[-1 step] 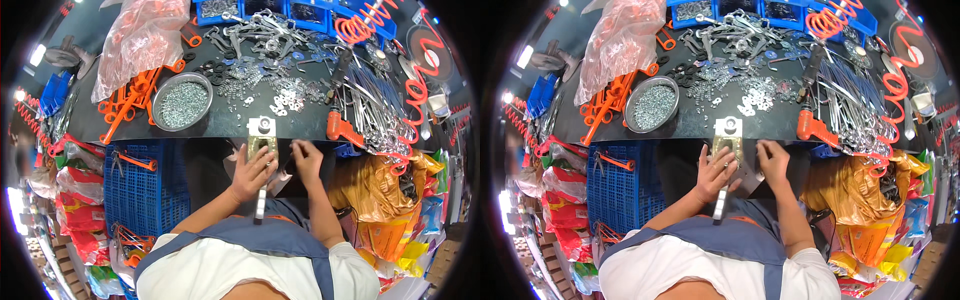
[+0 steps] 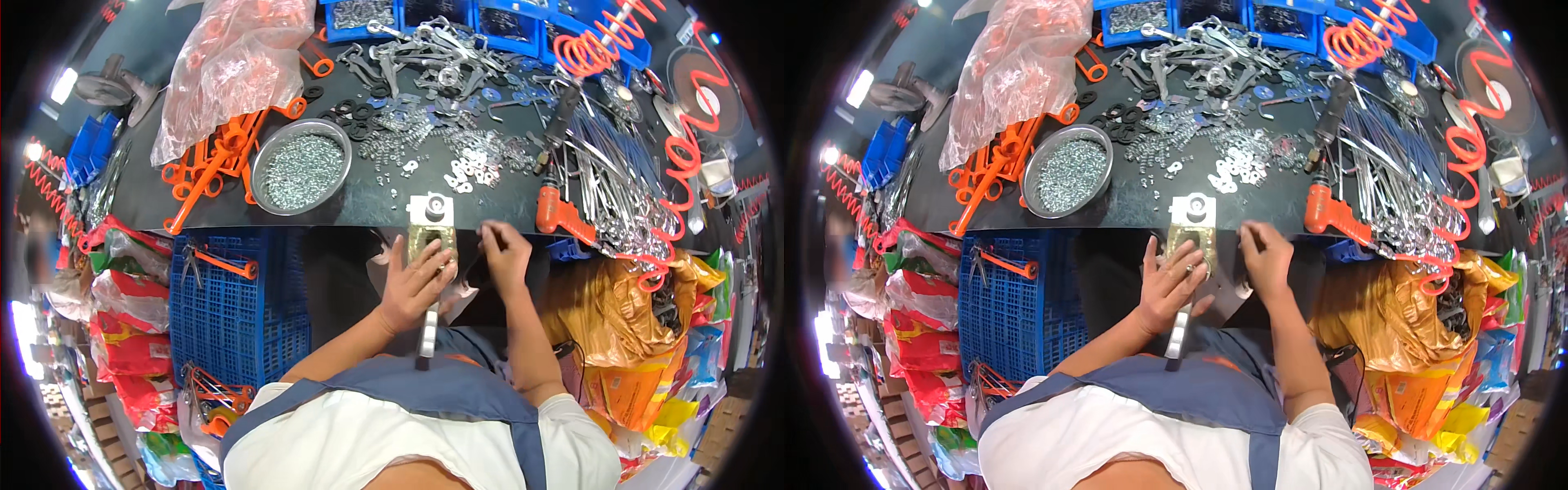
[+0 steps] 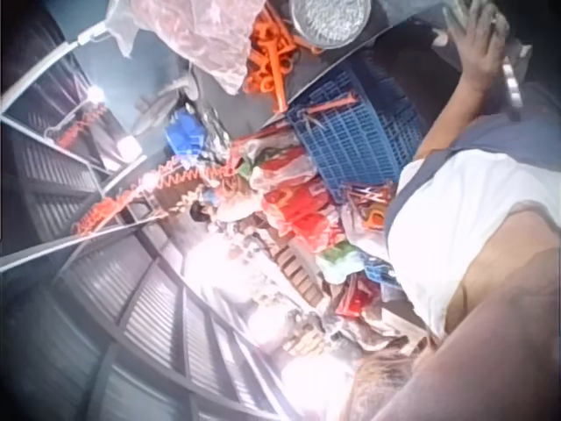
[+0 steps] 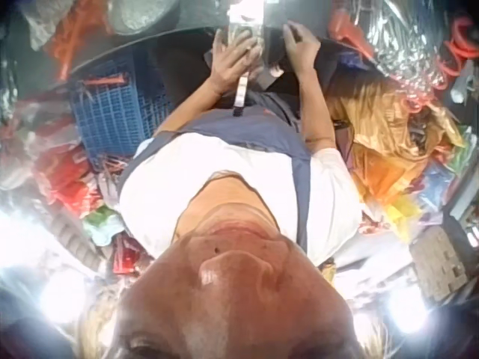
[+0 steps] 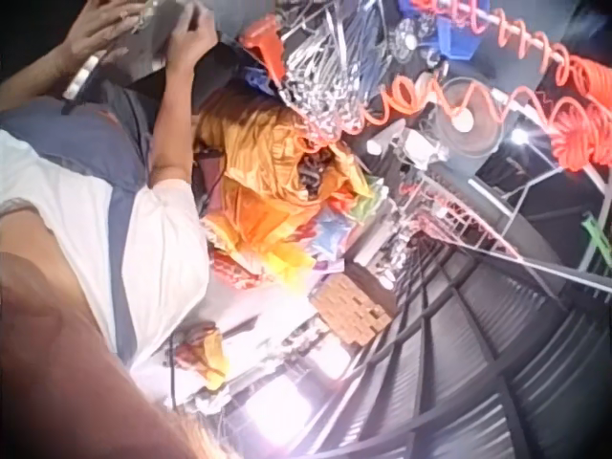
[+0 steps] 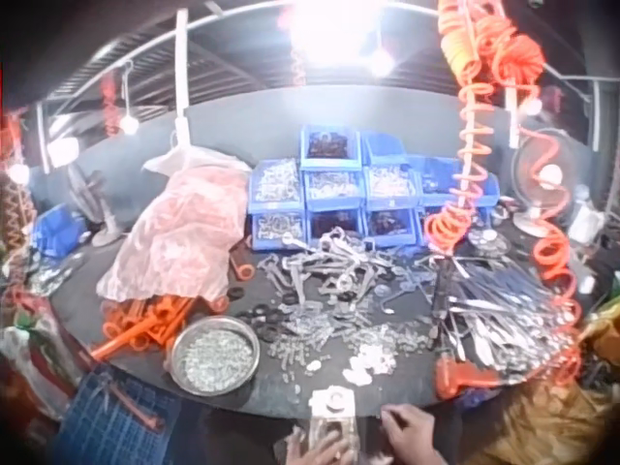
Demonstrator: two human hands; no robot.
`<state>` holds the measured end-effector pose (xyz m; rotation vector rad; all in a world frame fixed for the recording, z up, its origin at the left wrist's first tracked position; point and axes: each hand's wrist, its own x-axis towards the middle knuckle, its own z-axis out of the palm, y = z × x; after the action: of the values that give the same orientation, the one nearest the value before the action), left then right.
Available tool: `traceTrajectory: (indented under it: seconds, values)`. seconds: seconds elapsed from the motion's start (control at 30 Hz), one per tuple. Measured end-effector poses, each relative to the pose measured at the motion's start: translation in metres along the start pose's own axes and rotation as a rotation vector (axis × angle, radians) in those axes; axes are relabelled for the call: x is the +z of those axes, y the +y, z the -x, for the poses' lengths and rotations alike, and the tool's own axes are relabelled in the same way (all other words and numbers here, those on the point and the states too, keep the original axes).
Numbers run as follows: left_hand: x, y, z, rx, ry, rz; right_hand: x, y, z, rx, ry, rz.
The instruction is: Assembling mechanical components for a hand-held tool (caulking gun) at a workbench using a powered screwdriver.
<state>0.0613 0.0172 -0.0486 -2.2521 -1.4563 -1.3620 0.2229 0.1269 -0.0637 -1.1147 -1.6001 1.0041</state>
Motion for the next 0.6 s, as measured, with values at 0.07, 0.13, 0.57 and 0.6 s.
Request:
traceTrajectory:
  seconds: [0.07,0.13,0.57,0.6]
  values:
    - [-0.003,-0.003,-0.004,-0.045,0.015,0.070,0.013,-0.013,-0.038,-0.124,-0.054,0.147]
    - [0.001,-0.008,0.003,-0.041,0.026,0.061,0.041,-0.027,-0.075,-0.262,-0.139,0.059]
    - [0.003,-0.005,0.021,-0.098,-0.014,0.054,0.219,-0.023,-0.193,-0.512,-0.335,0.654]
    - [0.011,-0.013,0.023,-0.098,-0.014,0.020,0.209,-0.018,-0.195,-0.573,-0.301,0.629]
